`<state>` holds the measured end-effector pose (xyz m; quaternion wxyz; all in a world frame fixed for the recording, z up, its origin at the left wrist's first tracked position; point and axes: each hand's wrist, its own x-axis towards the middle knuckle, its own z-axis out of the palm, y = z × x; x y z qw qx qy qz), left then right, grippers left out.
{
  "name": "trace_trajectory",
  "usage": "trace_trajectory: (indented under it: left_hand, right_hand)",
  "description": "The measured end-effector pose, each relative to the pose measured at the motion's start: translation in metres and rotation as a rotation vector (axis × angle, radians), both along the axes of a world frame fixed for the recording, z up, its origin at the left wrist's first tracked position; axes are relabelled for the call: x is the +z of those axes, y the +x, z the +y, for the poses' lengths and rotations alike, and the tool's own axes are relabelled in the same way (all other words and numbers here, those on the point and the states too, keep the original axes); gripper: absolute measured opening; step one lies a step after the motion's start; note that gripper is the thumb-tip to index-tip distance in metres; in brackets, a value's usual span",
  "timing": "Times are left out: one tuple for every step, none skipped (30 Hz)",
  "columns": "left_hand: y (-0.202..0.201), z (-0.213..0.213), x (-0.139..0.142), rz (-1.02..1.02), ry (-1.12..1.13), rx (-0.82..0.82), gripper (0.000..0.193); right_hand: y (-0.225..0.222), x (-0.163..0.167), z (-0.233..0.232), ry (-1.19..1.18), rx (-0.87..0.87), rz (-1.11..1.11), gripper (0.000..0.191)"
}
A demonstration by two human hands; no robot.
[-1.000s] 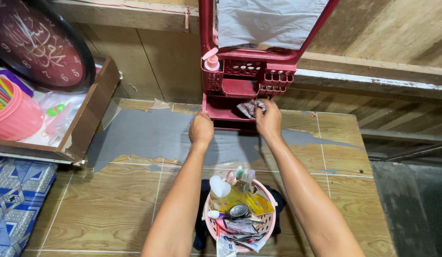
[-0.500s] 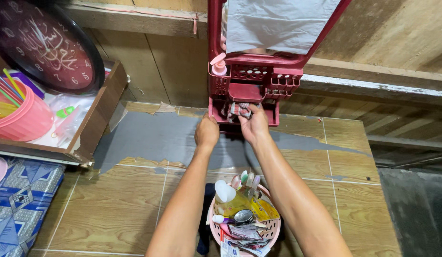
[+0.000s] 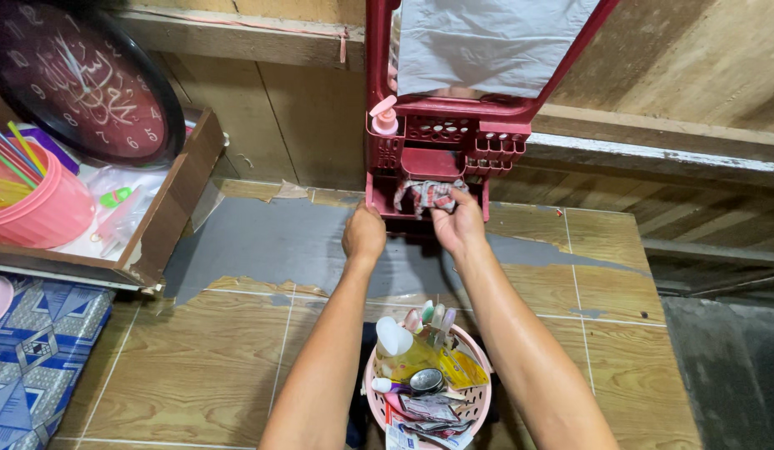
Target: The person takes toiletry items one at a time from a pink basket on the table, including a pump bottle, tubes, jars, and a cloth, and places them into the compartments of a red plastic bathroom shelf organizer with a mirror, arranging each item in its slot.
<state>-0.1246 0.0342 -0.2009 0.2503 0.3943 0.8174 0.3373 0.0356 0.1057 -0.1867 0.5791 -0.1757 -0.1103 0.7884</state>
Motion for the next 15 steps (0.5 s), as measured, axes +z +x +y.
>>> trace_trajectory:
  left_hand:
    - [0.001,-0.001,0.000,-0.001,0.002,-0.001,0.039]
    - [0.000,0.000,0.001,0.001,0.006,-0.002,0.039]
    - [0.001,-0.001,0.001,0.000,0.007,-0.002,0.039]
    - [0.002,-0.002,0.001,-0.002,-0.003,-0.001,0.040]
    - [0.002,-0.001,0.002,0.000,-0.010,0.000,0.040]
    - [0.002,-0.002,0.002,0.001,-0.018,0.000,0.041]
    - [0.003,-0.002,0.003,0.000,-0.015,-0.002,0.041]
    - [0.003,-0.002,0.003,0.000,-0.012,-0.002,0.042]
    - [0.004,-0.003,0.003,-0.001,-0.010,-0.003,0.042]
    - [0.004,-0.003,0.003,0.001,-0.009,-0.002,0.043]
    - [0.004,-0.002,0.003,0.003,-0.008,-0.001,0.043]
    - [0.005,-0.002,0.003,0.004,-0.007,0.002,0.044]
    - [0.004,-0.002,0.003,0.006,-0.004,-0.001,0.044]
    - [0.004,-0.001,0.003,0.009,-0.002,-0.004,0.044]
    - [0.004,-0.001,0.003,0.011,0.000,-0.008,0.043]
  right_hand:
    - [0.009,0.000,0.000,-0.022,-0.036,0.014,0.026]
    - [0.018,0.002,0.002,-0.041,-0.072,0.030,0.026]
    - [0.027,0.003,0.002,-0.063,-0.108,0.044,0.027]
    - [0.034,0.004,0.003,-0.056,-0.126,0.068,0.026]
    - [0.039,0.005,0.005,-0.047,-0.146,0.095,0.025]
    - [0.042,0.005,0.006,-0.038,-0.165,0.121,0.024]
    - [0.043,0.004,0.007,-0.022,-0.168,0.115,0.024]
    - [0.041,0.002,0.007,-0.006,-0.169,0.110,0.024]
    - [0.039,0.000,0.006,0.009,-0.171,0.103,0.024]
    - [0.035,-0.002,0.006,-0.002,-0.153,0.096,0.024]
    - [0.029,-0.002,0.004,-0.013,-0.134,0.089,0.023]
    - [0.024,-0.003,0.003,-0.025,-0.113,0.081,0.023]
    - [0.018,-0.004,0.001,0.059,-0.049,0.141,0.020]
    - [0.008,-0.004,-0.002,0.143,0.017,0.201,0.018]
    - [0.001,-0.002,-0.006,0.227,0.080,0.261,0.016]
